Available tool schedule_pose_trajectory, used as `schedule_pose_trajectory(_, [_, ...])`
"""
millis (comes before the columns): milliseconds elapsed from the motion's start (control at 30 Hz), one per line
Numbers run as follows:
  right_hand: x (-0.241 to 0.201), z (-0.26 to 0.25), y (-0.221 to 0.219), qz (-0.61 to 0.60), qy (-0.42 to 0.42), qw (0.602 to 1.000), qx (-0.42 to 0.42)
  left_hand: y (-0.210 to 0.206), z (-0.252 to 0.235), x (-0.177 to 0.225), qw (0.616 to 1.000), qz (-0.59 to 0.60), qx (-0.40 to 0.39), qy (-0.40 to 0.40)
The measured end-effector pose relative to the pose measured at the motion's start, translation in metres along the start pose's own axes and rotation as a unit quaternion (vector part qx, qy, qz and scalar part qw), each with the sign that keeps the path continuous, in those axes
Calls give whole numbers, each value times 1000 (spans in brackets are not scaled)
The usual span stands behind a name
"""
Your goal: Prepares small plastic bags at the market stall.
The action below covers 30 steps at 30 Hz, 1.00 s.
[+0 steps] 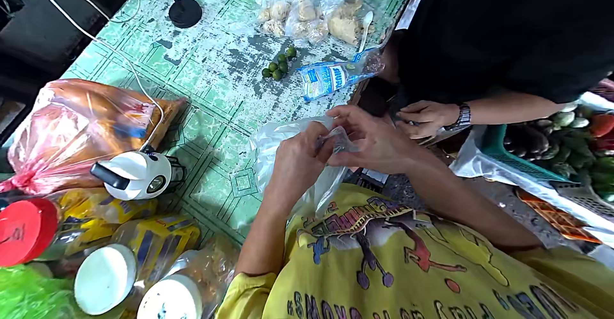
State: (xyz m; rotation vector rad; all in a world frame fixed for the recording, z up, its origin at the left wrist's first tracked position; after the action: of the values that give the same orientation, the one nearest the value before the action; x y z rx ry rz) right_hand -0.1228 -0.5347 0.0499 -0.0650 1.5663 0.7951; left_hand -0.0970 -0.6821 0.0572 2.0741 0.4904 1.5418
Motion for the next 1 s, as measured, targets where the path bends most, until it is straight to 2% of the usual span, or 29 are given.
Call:
schedule_pose_trajectory(100, [2,-1,-1,-7,6,1000,-25,10,2,-6,1000,15,6,13])
schedule_pose_trajectory(233, [12,-2,14,44,38,998,1,20,8,-16,997,61,12,40])
schedule_pose_trajectory(367, [1,-5,6,39,45,998,-20,16,5,-13,997,63,5,45])
schedule_pose_trajectory(500, [-9,-8,5,114,119,986,28,16,4,-15,998,51,9,38])
schedule_pose_trajectory(633, [-8,-10,8,129,101,984,67,18,6,-19,990,120,40,57])
schedule_pose_trajectory(833, [0,-13,1,24,92,995,27,15,16,-17,968,214,132,8])
schedule_pose_trajectory(1000, [-4,-14,1,28,108,992,61,7,18,-20,966,215,137,-35])
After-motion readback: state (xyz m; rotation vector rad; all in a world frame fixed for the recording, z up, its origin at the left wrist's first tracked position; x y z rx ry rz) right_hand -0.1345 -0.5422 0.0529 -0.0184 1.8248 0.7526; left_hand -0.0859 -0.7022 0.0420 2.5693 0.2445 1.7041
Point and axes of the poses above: each hand's wrist, its own z-axis away from the middle knuckle, its own y-axis out of the back of the hand, x = y × z, the point moved 7 cm from there along -z, towards the middle knuckle, and after that the axes turned 1 degree about y, right-handed, at the moved point
